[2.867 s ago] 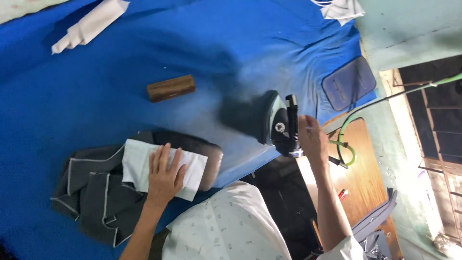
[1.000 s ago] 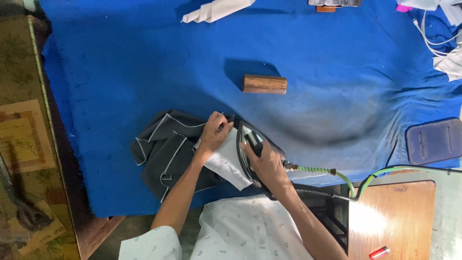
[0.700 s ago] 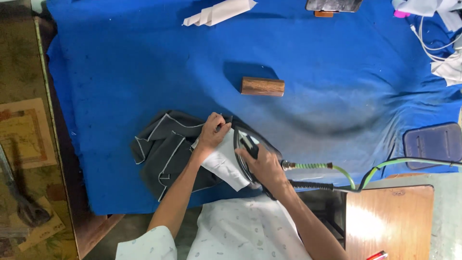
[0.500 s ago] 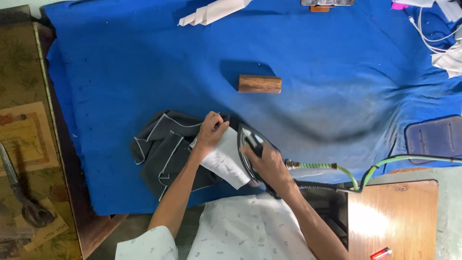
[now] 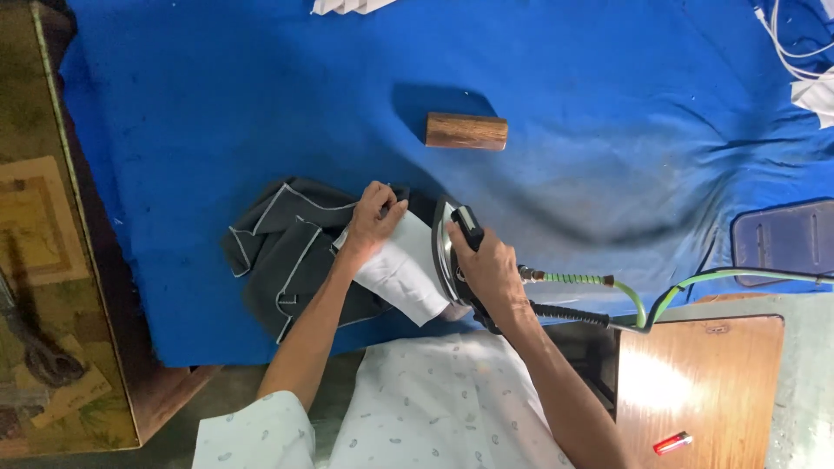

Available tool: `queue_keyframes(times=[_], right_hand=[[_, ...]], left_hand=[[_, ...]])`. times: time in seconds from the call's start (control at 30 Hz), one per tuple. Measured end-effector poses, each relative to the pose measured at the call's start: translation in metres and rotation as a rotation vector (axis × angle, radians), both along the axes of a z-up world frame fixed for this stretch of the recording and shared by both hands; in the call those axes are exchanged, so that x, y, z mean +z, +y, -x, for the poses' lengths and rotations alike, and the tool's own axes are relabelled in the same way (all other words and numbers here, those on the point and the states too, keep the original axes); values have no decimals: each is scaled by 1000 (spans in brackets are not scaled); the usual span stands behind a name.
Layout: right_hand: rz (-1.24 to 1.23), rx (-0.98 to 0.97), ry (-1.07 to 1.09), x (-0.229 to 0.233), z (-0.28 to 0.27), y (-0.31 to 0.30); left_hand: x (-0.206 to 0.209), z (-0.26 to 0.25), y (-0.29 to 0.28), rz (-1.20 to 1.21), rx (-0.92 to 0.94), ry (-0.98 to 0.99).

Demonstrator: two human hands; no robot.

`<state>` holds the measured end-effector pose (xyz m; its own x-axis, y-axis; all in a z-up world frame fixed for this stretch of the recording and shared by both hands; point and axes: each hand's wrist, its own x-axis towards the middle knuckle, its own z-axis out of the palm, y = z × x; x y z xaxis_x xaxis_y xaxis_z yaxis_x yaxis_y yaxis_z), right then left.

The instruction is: The person irons a dark gray fabric piece on a blue-covered worktable using a steam iron and a white protective cloth. They repeatedly reposition the fabric and the cloth, using a wooden block to press seams while ironing different sections.

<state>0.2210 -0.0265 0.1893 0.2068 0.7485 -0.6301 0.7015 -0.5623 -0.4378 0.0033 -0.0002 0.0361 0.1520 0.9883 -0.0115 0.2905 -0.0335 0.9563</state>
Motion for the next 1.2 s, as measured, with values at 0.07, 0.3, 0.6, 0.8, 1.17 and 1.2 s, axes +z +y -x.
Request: queue_keyframes(times=[0.07,0.3,0.6,0.8,1.17,1.2], right_hand=[[-21,-94,22,9,-1,-4],[48,-147,-9,-22,-53,-29],[26,-455,127,-17,-183,-110],[101,-361,-65,32,-200,-117],[2,278,-137,-4,-117,-72],[-3,292,-133,19,-94,-58]], left_hand=[[-9,2,0,-15,-30,55],[3,2,-3,-16,-20,62],[-4,-36,-49,-723,-265,589],[25,-98,-18,-682,-524,837],[33,-39,-17,-675,278,618],[33,-28,-28,-676,292,627]])
